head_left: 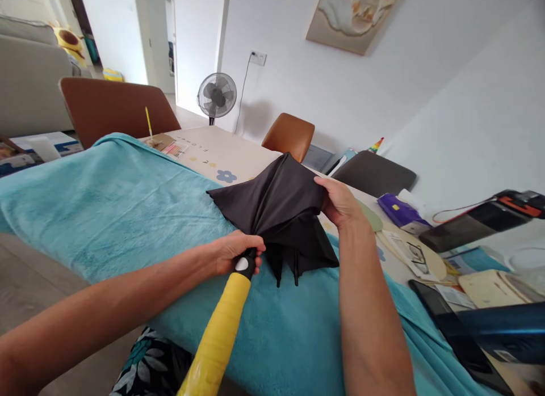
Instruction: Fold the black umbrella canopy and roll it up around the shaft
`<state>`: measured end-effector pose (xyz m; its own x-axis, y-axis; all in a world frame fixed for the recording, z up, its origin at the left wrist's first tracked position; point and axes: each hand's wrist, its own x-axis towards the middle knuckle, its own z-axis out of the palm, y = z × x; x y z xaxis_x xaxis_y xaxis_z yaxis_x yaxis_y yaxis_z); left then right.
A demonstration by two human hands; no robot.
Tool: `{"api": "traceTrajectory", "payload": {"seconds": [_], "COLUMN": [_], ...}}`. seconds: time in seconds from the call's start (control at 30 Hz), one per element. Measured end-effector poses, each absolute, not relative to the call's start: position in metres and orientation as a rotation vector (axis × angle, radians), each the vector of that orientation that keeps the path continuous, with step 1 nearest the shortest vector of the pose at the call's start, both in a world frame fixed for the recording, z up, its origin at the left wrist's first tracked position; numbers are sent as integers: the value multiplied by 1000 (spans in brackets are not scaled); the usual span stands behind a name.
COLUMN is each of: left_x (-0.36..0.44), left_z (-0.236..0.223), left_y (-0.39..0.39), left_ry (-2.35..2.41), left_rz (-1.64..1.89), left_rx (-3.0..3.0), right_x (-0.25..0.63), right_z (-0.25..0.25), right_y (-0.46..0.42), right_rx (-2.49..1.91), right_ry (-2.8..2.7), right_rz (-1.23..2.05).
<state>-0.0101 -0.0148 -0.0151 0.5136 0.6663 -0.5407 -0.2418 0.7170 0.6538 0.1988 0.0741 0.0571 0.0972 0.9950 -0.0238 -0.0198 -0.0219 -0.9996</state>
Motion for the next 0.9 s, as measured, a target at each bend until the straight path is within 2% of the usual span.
{"api": "traceTrajectory", "payload": {"seconds": [0.23,0.5,0.73,0.9], "left_x": [-10,-13,-13,-12], "left_z": [-14,-15,-15,-16], "left_y": [-14,-11,-12,-14], "left_ry": [863,796,808,822], "left_rz": [562,550,572,570], "left_rx": [532,511,516,518], "right_x": [120,43,96,165], "right_z": [62,37,63,43], "right_y": [111,119,88,61], "right_rx": [-1067,-989,-1108,-1379], "right_ry": [-917,-1304,-1467,-1440], "right_rz": [1347,1720,1269,954]}}
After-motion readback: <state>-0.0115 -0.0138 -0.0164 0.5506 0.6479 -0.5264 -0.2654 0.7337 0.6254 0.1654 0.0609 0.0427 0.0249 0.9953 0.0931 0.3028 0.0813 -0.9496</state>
